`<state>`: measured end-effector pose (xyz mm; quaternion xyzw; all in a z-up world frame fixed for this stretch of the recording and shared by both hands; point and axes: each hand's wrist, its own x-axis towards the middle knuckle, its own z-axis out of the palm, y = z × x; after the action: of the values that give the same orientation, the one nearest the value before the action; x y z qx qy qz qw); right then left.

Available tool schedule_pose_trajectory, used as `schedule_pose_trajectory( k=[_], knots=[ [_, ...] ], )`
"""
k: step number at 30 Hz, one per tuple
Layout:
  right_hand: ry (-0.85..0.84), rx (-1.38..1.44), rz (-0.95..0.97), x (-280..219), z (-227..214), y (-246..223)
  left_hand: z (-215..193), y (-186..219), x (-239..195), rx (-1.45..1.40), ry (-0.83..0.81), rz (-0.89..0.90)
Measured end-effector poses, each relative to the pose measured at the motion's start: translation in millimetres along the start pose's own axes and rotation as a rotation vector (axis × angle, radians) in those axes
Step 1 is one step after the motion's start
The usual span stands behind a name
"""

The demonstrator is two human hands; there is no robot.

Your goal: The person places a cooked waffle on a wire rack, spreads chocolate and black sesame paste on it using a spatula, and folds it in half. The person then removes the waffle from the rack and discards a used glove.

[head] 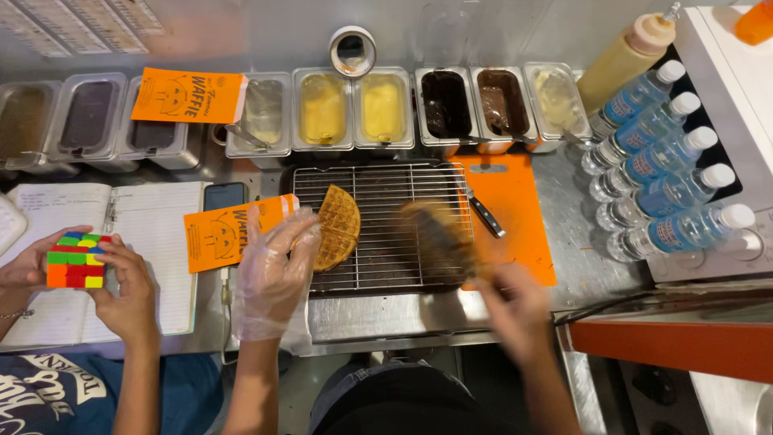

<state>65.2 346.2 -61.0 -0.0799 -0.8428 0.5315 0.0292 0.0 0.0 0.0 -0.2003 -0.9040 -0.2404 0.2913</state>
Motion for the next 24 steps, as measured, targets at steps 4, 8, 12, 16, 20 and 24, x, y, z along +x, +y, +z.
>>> schedule_pose_trajectory(
  k=[4, 8, 12, 16, 20, 24],
  knots=[
    [-0.07, -0.073, -0.24, -17.2, 7.9, -30.3, -20.3, 25.9, 26.1, -0.258, 0.013, -0.216],
    [0.52, -0.601, -0.486, 6.2, -81.0, -48.2, -38.6, 30.7, 27.1, -0.25, 0.016, -0.144],
    [0.644, -0.689, -0.459, 3.4, -98.0, -50.3, -38.9, 27.7, 19.6, -0.248, 0.007, -0.157],
    [0.272, -0.226, -0.423, -7.1, -30.1, -44.0, -32.9, 26.4, 22.1, -0.345, 0.035, -0.16],
    [0.03, -0.12, -0.268, -11.8, -9.4, -36.6, -28.9, 24.0, 24.5, -0.448, 0.045, -0.179],
    [0.555, -0.578, -0.51, 6.3, -76.2, -39.6, -22.2, -4.7, -7.7, -0.351, 0.112, -0.242]
  ],
)
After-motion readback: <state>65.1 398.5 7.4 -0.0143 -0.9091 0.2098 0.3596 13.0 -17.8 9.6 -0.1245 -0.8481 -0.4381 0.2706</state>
